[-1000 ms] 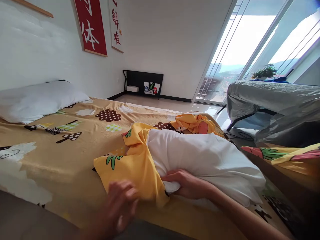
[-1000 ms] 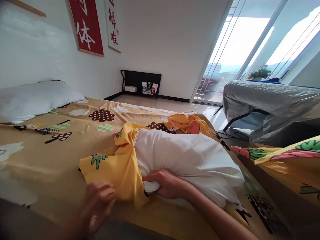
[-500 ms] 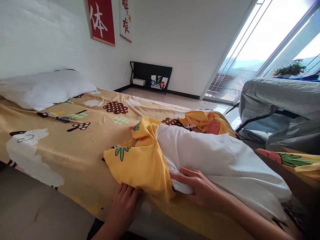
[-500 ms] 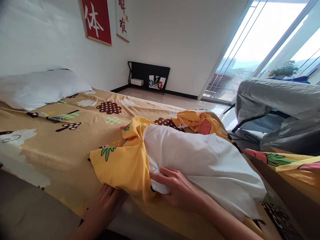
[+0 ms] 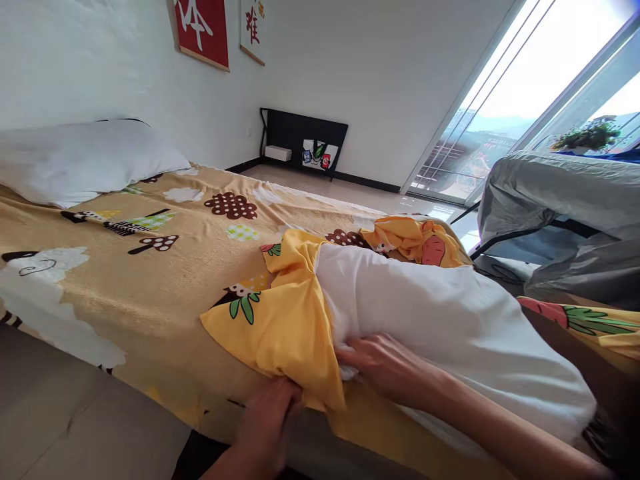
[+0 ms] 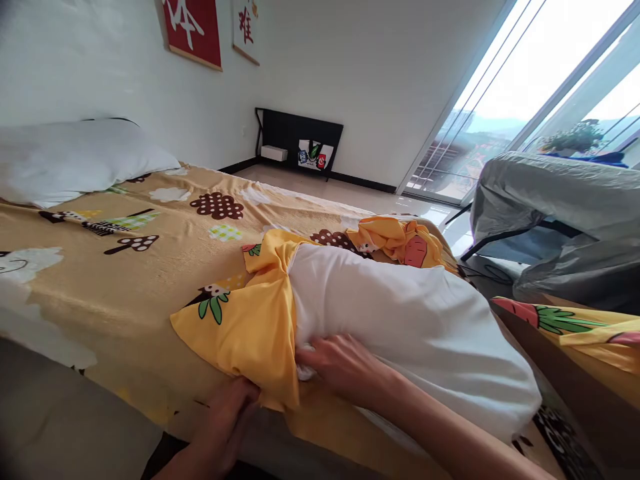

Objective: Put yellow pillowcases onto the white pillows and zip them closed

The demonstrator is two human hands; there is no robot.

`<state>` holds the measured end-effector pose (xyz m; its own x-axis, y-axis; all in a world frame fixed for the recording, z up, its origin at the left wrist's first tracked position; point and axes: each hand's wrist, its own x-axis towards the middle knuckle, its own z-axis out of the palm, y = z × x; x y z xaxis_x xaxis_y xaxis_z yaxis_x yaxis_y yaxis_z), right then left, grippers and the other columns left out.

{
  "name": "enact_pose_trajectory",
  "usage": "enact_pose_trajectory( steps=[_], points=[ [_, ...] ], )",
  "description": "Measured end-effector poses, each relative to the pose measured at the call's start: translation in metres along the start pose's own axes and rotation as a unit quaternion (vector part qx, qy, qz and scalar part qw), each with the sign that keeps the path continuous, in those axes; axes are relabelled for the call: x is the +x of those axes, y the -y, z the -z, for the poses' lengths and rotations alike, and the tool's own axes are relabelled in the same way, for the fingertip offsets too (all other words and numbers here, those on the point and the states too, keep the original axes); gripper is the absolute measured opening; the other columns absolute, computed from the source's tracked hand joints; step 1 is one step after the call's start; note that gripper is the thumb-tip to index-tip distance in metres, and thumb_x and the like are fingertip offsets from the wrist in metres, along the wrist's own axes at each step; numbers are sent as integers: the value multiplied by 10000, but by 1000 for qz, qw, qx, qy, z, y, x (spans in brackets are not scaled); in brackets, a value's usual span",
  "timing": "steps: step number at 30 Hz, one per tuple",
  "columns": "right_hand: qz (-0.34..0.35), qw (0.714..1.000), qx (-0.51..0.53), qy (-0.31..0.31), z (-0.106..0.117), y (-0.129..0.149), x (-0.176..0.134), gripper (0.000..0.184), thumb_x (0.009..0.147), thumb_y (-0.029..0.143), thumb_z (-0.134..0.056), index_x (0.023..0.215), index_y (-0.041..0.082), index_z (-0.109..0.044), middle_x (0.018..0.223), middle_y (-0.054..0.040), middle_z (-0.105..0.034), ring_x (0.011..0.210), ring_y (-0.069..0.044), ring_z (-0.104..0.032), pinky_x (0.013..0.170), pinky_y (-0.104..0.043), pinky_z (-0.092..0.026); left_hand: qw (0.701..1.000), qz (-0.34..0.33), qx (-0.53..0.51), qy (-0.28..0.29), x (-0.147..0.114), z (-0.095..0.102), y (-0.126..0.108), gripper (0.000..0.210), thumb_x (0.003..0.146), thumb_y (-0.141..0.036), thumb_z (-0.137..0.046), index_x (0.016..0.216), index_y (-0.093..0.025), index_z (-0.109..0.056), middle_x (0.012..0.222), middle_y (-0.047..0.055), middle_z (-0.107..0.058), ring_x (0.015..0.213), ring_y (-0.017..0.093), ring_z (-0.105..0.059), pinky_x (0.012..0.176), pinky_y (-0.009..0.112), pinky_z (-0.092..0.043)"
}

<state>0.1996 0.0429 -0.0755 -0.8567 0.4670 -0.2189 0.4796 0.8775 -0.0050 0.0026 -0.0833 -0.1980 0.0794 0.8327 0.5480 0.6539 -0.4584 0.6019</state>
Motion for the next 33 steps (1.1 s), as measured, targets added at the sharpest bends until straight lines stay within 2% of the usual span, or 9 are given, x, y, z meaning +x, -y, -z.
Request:
enact_pose_trajectory(
  steps=[6,11,14,17,19,21,26,29,33],
  points=[
    [-31,999,5,-17,-2,10,32,208,847,209,-504,1010,240,-629,879,-25,-635,682,-159,-559,575,-265,-301,993,-10,13,117,8,-10,-8,144,939,-146,-358,921,-200,-489,906,56,-631,814,171,-594,707,273,-490],
    [-28,996,71,-35,-1,8,5,402,790,163,-557,1170,289,-600,993,-38,-595,873,-193,-577,764,-299,-428,986,-64,39,146,5,13,0,133,909,-109,-378,898,-193,-480,843,39,-614,727,164,-568,643,269,-468],
    [-18,987,111,-112,14,9,-20,380,818,189,-565,1184,287,-587,1068,-50,-547,955,-180,-561,827,-298,-460,994,-55,43,86,-5,36,12,120,921,-114,-414,862,-196,-478,783,11,-578,687,137,-548,612,238,-448],
    [-23,960,86,-265,19,24,-33,212,897,172,-473,1043,227,-617,994,-66,-557,865,-162,-564,756,-288,-474,995,-30,66,-70,-10,56,26,100,901,-108,-472,952,-181,-519,823,27,-563,772,145,-564,672,238,-473],
    [-7,950,74,-305,12,38,-33,186,932,176,-428,929,202,-612,890,-59,-577,777,-152,-567,697,-277,-469,983,-27,103,-149,-5,66,31,229,881,-105,-515,1104,-154,-527,955,69,-579,927,178,-573,807,278,-489],
    [-11,957,61,-282,-1,49,-27,206,948,232,-431,806,201,-578,760,-31,-582,667,-145,-570,614,-268,-455,979,-49,135,-143,6,72,33,379,885,-116,-519,1262,-132,-479,1142,119,-574,1116,221,-535,957,338,-451],
    [-132,957,-30,-256,-31,53,-5,170,866,328,-584,770,202,-522,704,-29,-617,596,-192,-604,551,-304,-428,983,-105,148,35,37,62,32,428,941,-206,-462,1366,-164,-435,1331,101,-562,1297,211,-452,1063,352,-385],
    [-194,954,-24,-226,-30,45,0,163,840,323,-626,864,194,-528,765,-36,-651,654,-211,-637,568,-296,-418,980,-113,156,51,42,51,40,391,935,-231,-487,1323,-182,-486,1276,98,-615,1249,210,-512,1016,367,-417],
    [-136,982,45,-125,-21,43,-2,103,858,282,-600,881,196,-549,800,-30,-658,700,-202,-639,578,-281,-394,972,-117,192,61,40,50,48,365,940,-233,-480,1300,-183,-502,1266,119,-625,1230,238,-535,1004,437,-397]
  ],
)
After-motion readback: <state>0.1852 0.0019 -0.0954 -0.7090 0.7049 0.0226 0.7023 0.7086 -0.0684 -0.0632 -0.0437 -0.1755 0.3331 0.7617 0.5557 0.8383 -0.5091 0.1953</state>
